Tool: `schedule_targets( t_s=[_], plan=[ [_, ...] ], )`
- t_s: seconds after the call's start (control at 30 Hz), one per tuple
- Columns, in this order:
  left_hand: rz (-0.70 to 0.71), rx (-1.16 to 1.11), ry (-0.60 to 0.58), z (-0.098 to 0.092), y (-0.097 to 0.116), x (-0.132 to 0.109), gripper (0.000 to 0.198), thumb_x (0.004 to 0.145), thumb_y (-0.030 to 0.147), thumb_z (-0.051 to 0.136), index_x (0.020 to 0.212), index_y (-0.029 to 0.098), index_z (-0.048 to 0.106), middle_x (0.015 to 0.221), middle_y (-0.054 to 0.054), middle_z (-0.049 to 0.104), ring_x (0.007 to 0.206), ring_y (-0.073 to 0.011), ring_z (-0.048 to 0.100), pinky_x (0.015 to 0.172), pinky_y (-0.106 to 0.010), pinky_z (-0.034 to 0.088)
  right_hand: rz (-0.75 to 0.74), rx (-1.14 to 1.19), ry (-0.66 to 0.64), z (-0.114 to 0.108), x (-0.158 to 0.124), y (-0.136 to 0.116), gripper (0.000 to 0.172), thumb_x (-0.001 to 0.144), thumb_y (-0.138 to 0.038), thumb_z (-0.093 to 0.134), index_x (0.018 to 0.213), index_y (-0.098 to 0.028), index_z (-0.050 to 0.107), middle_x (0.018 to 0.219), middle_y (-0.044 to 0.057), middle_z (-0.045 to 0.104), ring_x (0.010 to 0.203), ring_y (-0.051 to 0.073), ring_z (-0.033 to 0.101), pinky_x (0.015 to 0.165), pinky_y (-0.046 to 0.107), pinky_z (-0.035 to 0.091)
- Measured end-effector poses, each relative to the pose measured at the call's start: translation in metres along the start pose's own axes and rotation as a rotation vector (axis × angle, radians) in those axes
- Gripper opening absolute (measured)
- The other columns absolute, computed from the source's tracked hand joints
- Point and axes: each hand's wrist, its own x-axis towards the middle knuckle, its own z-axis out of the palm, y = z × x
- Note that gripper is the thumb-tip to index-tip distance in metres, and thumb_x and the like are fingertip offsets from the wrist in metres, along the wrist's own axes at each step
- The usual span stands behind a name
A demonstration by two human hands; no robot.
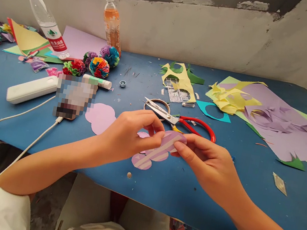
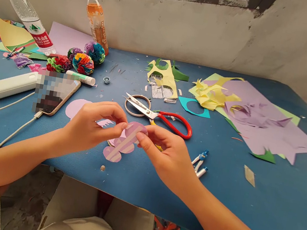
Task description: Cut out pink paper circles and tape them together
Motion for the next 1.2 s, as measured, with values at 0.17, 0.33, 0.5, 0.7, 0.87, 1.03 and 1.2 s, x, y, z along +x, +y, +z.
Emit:
schedule_targets(
  t_s=[0.17, 0.33, 0.5, 0.7, 0.87, 1.03, 1.2],
  plan=[
    [0.006, -0.025, 0.031, -0.001, -0.003, 0.001, 0.011, 0.081, 0.012, 0.058, 0.071, 0.015, 0.058, 0.071, 0.001, 0.063, 0.064, -0.0066, 0.056, 0.062, -0.017, 0.052, 0.007, 0.045, 0.041, 0.001, 0.003, 0.001, 0.026, 0.074, -0.05, 0.071, 0.08, -0.024, 0.073, 0.079, 0.001, 0.074, 0.073, 0.017, 0.069, 0.067, 0.026, 0.06],
    [0.054, -0.037, 0.046, -0.001, -0.003, 0.0, 0.009, 0.08, 0.018, 0.064, 0.073, 0.015, 0.059, 0.073, 0.0, 0.063, 0.064, -0.007, 0.056, 0.062, -0.018, 0.053, 0.013, 0.037, 0.056, 0.0, 0.004, 0.0, 0.029, 0.073, -0.051, 0.072, 0.079, -0.023, 0.073, 0.077, 0.001, 0.074, 0.07, 0.018, 0.069, 0.066, 0.028, 0.061],
    [0.078, 0.012, 0.009, 0.0, -0.004, -0.001, 0.011, 0.078, 0.023, 0.069, 0.078, 0.015, 0.062, 0.075, -0.001, 0.065, 0.063, -0.0076, 0.057, 0.061, -0.019, 0.053, -0.023, 0.033, 0.014, 0.0, 0.002, 0.002, 0.024, 0.077, -0.046, 0.069, 0.085, -0.024, 0.074, 0.077, 0.0, 0.073, 0.072, 0.016, 0.068, 0.068, 0.026, 0.06],
    [-0.005, -0.038, -0.047, -0.002, -0.001, 0.0, 0.009, 0.082, 0.019, 0.062, 0.075, 0.015, 0.06, 0.074, -0.001, 0.064, 0.064, -0.0066, 0.056, 0.06, -0.017, 0.053, -0.001, 0.009, 0.013, -0.001, 0.002, 0.001, 0.028, 0.076, -0.05, 0.069, 0.085, -0.023, 0.074, 0.079, 0.001, 0.073, 0.07, 0.017, 0.067, 0.066, 0.027, 0.059],
    [-0.109, -0.075, -0.031, -0.004, 0.0, 0.001, 0.01, 0.084, 0.023, 0.06, 0.077, 0.016, 0.061, 0.074, 0.001, 0.065, 0.062, -0.0059, 0.057, 0.054, -0.013, 0.05, 0.021, 0.015, 0.057, 0.0, 0.003, -0.003, 0.031, 0.07, -0.053, 0.073, 0.074, -0.022, 0.071, 0.069, 0.0, 0.07, 0.061, 0.014, 0.063, 0.06, 0.025, 0.057],
    [-0.093, 0.088, 0.054, -0.011, -0.012, 0.007, 0.009, 0.084, 0.024, 0.06, 0.081, 0.017, 0.065, 0.075, 0.001, 0.068, 0.064, -0.007, 0.059, 0.058, -0.016, 0.049, 0.042, 0.072, 0.073, -0.001, 0.006, -0.003, 0.026, 0.07, -0.049, 0.075, 0.075, -0.023, 0.072, 0.064, -0.002, 0.066, 0.057, 0.011, 0.06, 0.059, 0.023, 0.055],
    [-0.174, 0.334, -0.016, -0.018, -0.033, 0.012, 0.012, 0.083, 0.018, 0.056, 0.086, 0.018, 0.068, 0.081, -0.001, 0.072, 0.069, -0.0115, 0.063, 0.064, -0.022, 0.051, 0.055, 0.111, 0.088, -0.002, 0.008, -0.001, 0.024, 0.071, -0.045, 0.075, 0.081, -0.024, 0.075, 0.058, -0.003, 0.063, 0.056, 0.01, 0.059, 0.059, 0.02, 0.053]
  ],
)
